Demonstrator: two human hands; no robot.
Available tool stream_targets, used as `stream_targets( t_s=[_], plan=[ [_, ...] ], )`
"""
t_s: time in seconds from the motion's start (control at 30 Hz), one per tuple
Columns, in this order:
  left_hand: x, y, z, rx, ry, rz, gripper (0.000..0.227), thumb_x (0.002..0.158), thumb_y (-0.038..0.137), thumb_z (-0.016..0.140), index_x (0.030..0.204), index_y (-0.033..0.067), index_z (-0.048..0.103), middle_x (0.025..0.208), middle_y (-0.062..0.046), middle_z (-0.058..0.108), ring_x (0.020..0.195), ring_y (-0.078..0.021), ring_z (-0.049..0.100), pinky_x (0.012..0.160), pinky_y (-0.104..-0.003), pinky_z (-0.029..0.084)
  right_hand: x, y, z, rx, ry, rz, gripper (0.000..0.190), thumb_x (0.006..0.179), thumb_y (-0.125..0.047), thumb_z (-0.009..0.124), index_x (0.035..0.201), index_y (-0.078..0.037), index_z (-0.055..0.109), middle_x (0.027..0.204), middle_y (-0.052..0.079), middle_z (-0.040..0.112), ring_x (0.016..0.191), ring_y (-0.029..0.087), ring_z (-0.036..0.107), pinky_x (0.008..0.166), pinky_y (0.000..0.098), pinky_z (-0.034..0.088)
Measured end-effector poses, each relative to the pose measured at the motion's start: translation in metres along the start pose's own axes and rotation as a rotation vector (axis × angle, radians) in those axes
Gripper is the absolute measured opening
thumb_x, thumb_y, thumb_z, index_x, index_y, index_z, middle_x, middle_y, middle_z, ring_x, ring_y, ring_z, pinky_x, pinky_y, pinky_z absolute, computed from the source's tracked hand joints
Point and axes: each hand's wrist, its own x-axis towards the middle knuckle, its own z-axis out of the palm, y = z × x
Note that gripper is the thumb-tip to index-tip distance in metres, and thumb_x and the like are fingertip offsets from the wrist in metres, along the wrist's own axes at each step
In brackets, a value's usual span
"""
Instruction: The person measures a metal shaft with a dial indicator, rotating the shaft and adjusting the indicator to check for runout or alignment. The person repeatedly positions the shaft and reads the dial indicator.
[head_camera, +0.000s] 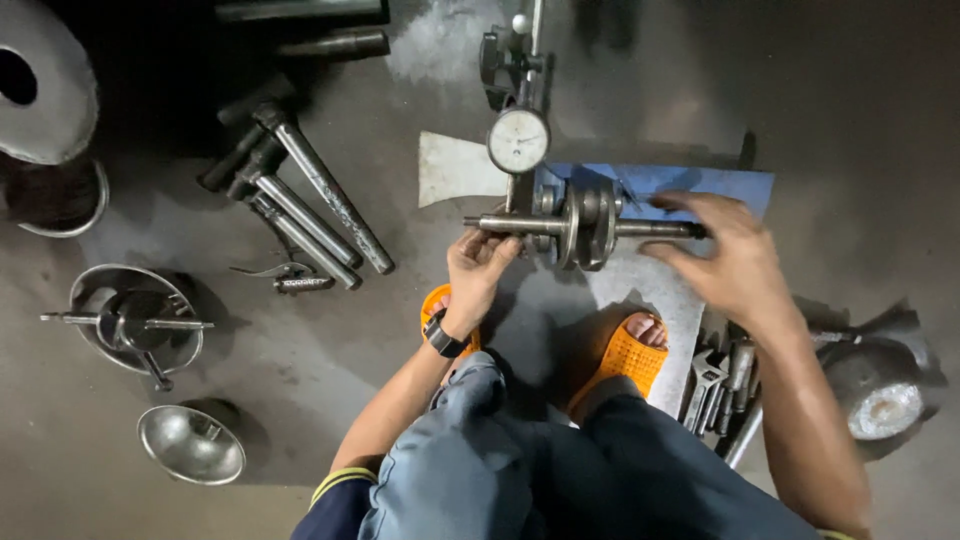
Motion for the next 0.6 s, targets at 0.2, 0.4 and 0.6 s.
stream_targets(
  t_s=[0.2, 0.4, 0.6],
  plan=[
    [-0.018, -0.031, -0.033, 0.135, -0.215, -0.069, 0.018, 0.086, 0.014, 0.063, 0.102, 0.0066, 0.061, 0.099, -0.006, 0.065, 0.09, -0.0132, 0.062, 0.081, -0.022, 0.05, -0.023, 0.033, -0.007, 0.128, -0.043, 0.569, 0.035, 0.09, -0.031, 0.052, 0.111, -0.004, 0.061, 0.106, 0.013, 0.064, 0.091, 0.023, 0.062, 0.085, 0.0349, 0.049],
    [-0.039, -0.049, -0.039, 0.193, -0.196, -0.286, 0.027, 0.083, 0.016, 0.063, 0.104, -0.0018, 0.062, 0.094, -0.01, 0.067, 0.077, -0.0111, 0.063, 0.068, -0.021, 0.055, -0.028, 0.041, 0.0, 0.281, -0.007, 0.94, 0.015, 0.094, -0.013, 0.054, 0.089, -0.003, 0.064, 0.083, 0.011, 0.067, 0.077, 0.021, 0.065, 0.081, 0.0358, 0.05],
    [-0.038, -0.049, -0.04, 0.205, -0.205, -0.341, 0.026, 0.084, 0.016, 0.061, 0.105, -0.0001, 0.062, 0.094, -0.009, 0.067, 0.083, -0.0117, 0.063, 0.073, -0.02, 0.054, -0.035, 0.054, 0.006, 0.388, 0.053, 0.848, 0.007, 0.087, -0.006, 0.058, 0.083, -0.008, 0.064, 0.076, 0.004, 0.065, 0.078, 0.016, 0.062, 0.093, 0.0344, 0.046]
  ],
)
